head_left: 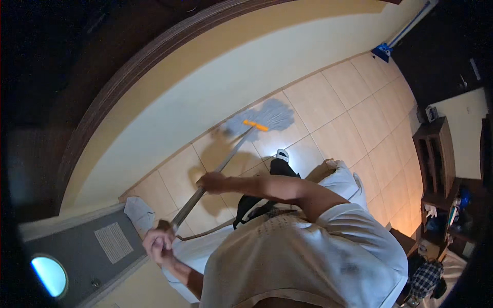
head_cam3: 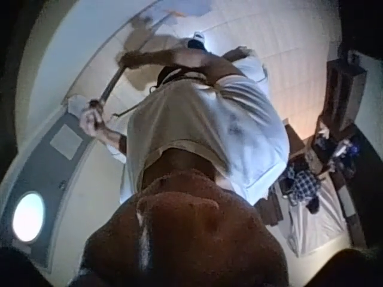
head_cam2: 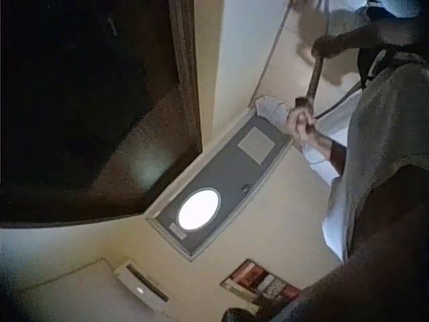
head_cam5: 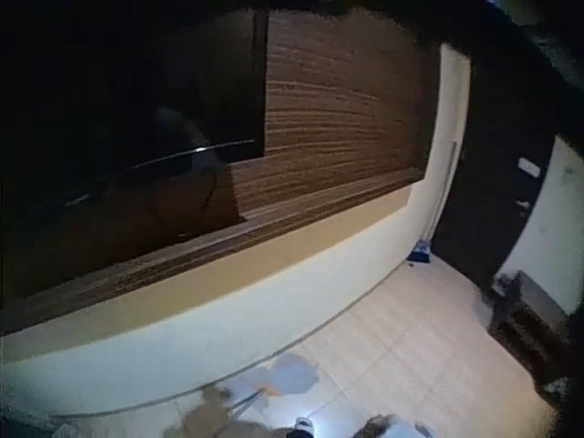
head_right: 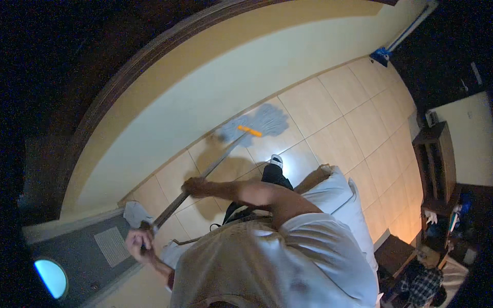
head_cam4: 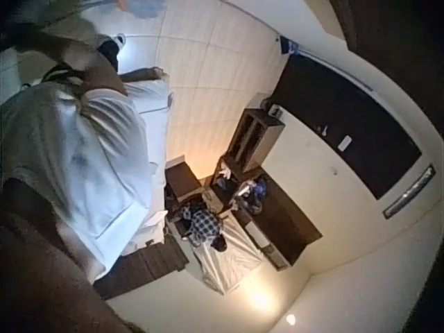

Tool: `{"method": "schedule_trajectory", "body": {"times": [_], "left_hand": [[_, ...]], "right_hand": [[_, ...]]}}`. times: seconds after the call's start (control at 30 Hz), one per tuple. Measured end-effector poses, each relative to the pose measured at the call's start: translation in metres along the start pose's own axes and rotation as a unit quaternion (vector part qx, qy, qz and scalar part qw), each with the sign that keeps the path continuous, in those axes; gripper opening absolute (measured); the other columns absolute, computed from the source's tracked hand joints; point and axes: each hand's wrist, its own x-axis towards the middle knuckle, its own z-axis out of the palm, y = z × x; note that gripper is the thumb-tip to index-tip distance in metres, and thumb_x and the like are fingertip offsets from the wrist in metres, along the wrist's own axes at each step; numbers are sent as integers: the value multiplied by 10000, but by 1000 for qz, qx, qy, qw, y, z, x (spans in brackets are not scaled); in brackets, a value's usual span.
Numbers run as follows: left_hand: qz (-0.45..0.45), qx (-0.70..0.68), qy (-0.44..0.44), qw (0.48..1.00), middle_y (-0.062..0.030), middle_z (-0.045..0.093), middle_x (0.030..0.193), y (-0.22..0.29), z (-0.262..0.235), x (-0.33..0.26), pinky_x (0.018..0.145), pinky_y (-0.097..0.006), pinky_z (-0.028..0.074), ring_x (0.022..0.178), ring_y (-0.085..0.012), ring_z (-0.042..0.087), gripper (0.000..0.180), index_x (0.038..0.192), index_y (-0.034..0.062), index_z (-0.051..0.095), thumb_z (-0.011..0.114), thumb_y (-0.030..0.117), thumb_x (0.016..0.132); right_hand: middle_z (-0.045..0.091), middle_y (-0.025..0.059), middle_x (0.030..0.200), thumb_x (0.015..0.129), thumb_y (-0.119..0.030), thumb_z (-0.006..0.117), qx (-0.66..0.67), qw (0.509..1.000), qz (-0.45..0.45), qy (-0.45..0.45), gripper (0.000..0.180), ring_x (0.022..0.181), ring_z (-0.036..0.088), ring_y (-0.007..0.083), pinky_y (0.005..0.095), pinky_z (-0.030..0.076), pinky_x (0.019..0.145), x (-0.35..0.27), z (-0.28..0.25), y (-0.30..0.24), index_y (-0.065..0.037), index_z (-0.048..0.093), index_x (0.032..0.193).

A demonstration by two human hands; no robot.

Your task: The person is mopping the tiled floor next to a bed in a hotel room.

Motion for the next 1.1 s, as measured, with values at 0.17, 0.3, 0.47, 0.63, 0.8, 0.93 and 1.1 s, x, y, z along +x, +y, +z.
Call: {"method": "schedule_trajectory", "body": {"times": [0.17,0.3,0.47,0.63,0.8,0.93,1.1], "left_hand": [[85,55,19,995,-3,353,421,33,-22,-38,434,-234,344,351,-107,338,286,713,0,473,506,276,782],[100,60,28,993,5,346,408,34,-11,-35,483,-256,369,339,-95,318,245,725,7,459,518,241,770],[133,8,-36,990,16,332,388,28,28,-1,662,-337,373,334,-79,302,191,718,35,444,520,206,755],[45,-5,-68,997,-9,363,422,8,99,40,537,-269,335,329,-87,300,226,644,23,450,537,222,708],[-51,-88,-141,985,-26,364,498,-57,204,81,404,-238,258,441,-119,336,219,646,32,432,530,207,734],[32,-170,-160,972,-42,442,533,-122,296,96,425,-238,291,434,-101,347,134,688,5,499,446,92,776],[-12,-136,-215,967,-52,485,582,-152,346,89,478,-242,339,442,-100,369,133,746,-5,523,392,16,735]], "right_hand": [[541,112,783,637,-118,510,50,983,-89,-149,158,807,531,297,396,429,678,44,34,-58,-80,516,790],[550,111,706,614,-73,497,159,965,-202,-51,110,737,549,304,419,440,635,46,32,-56,-85,525,720],[547,107,693,599,-62,494,77,989,-99,-77,115,728,549,302,403,435,665,22,-4,-26,-77,519,711],[545,125,736,618,-100,520,-28,998,-18,-52,136,773,540,304,409,430,701,-38,-75,49,-68,546,747],[570,132,838,656,-107,520,8,986,118,119,121,832,532,326,413,429,705,-125,-134,153,-73,544,769],[540,53,772,630,-88,561,-119,960,223,124,124,826,491,245,371,416,678,-189,-186,220,-153,549,735],[530,64,872,638,-107,573,-164,902,398,43,199,891,486,248,356,452,690,-238,-226,243,-195,582,816]]}}
